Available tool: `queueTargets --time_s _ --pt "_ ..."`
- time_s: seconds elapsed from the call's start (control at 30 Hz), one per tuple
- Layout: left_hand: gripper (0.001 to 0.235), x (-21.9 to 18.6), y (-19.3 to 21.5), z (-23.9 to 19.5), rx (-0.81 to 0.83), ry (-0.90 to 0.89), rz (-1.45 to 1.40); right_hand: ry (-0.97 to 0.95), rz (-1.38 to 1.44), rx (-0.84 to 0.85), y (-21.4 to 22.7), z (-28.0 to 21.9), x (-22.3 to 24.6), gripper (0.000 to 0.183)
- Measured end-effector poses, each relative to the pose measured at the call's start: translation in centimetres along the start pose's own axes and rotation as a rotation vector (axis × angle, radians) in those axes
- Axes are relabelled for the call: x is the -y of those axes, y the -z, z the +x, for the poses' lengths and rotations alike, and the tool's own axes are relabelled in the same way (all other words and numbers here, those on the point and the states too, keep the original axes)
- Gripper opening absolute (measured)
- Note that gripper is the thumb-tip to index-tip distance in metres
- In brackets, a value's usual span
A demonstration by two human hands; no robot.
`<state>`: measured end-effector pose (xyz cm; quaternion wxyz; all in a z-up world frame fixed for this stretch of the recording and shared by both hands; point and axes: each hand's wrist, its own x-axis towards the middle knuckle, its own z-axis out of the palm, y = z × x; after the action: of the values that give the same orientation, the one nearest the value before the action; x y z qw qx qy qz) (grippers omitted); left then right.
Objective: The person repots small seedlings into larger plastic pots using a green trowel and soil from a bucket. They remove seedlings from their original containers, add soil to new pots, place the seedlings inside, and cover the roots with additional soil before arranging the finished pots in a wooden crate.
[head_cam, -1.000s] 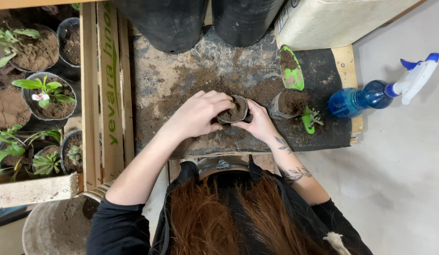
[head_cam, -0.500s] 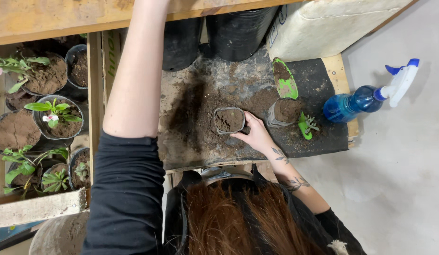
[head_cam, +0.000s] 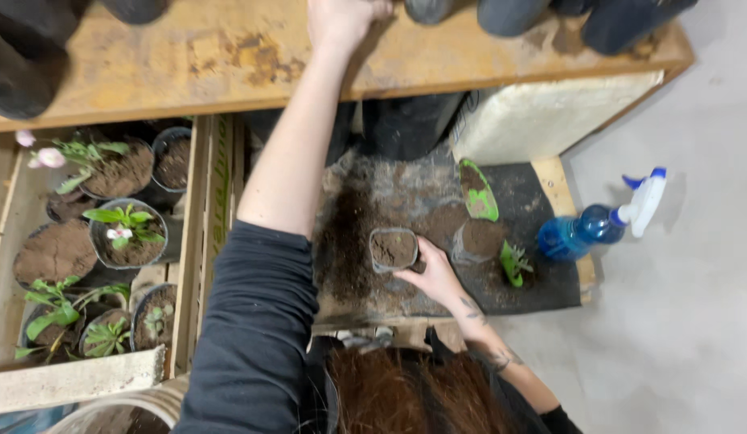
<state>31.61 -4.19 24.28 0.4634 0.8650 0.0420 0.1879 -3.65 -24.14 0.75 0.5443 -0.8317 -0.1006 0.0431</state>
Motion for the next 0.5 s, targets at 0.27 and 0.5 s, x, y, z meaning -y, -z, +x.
queueTargets --time_s 0.27,0.5 --pt "0.141 -4.5 3.5 -2.3 0.056 0.121 -0.048 -0.015 0.067 -0.036 -0.2 -0.1 0.3 0.070" --pt "0.118 -5.0 4.2 -2.7 0.033 0.179 -0.083 -0.205 0.201 0.013 -0.7 1.3 -4.3 0.089"
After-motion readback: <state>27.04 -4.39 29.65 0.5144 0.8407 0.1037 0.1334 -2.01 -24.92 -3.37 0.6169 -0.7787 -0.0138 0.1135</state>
